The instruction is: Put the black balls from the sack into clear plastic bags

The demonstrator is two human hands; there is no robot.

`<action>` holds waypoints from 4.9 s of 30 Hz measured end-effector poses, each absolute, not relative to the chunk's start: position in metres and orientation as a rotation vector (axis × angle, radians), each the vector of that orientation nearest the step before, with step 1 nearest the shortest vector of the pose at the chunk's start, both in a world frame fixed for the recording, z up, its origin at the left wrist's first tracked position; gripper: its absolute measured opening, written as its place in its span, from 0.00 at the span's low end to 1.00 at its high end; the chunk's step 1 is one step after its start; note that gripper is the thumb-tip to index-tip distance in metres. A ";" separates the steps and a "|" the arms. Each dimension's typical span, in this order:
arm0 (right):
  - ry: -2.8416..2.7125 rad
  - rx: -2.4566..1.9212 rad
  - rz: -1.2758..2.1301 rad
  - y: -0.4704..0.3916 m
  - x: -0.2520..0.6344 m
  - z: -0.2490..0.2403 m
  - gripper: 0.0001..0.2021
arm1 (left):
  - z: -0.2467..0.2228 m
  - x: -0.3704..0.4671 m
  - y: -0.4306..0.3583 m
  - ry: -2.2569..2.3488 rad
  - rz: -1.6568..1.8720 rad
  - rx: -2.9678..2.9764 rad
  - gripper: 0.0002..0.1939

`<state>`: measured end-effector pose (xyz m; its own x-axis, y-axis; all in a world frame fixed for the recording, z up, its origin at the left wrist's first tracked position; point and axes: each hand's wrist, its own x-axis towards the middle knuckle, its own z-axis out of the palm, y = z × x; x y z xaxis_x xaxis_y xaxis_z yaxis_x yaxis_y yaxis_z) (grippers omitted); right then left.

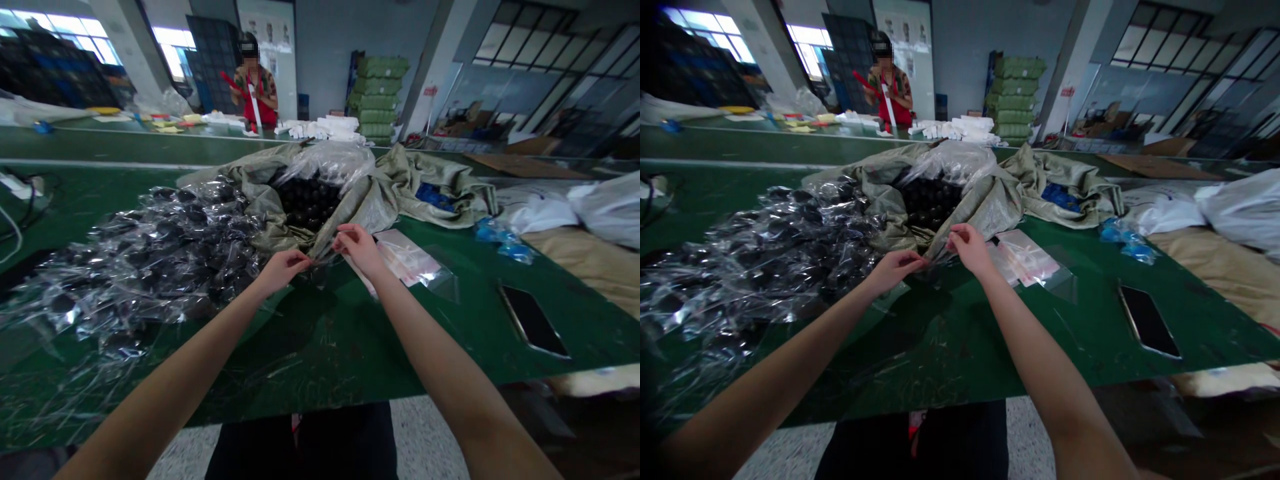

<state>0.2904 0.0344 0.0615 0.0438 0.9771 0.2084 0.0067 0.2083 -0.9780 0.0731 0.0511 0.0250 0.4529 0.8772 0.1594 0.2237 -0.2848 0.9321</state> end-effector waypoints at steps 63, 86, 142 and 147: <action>-0.927 -0.974 1.190 0.018 0.269 -0.009 0.11 | 0.017 0.081 0.021 1.112 1.042 1.137 0.16; -1.333 -1.081 0.755 0.008 0.272 -0.002 0.09 | 0.048 0.121 0.029 1.150 0.895 3.120 0.13; -0.908 -1.012 1.289 0.015 0.271 -0.011 0.10 | 0.020 0.073 0.034 1.203 0.741 1.787 0.17; -0.865 -1.054 1.367 0.016 0.276 -0.005 0.07 | 0.015 0.072 0.034 1.212 0.735 1.637 0.17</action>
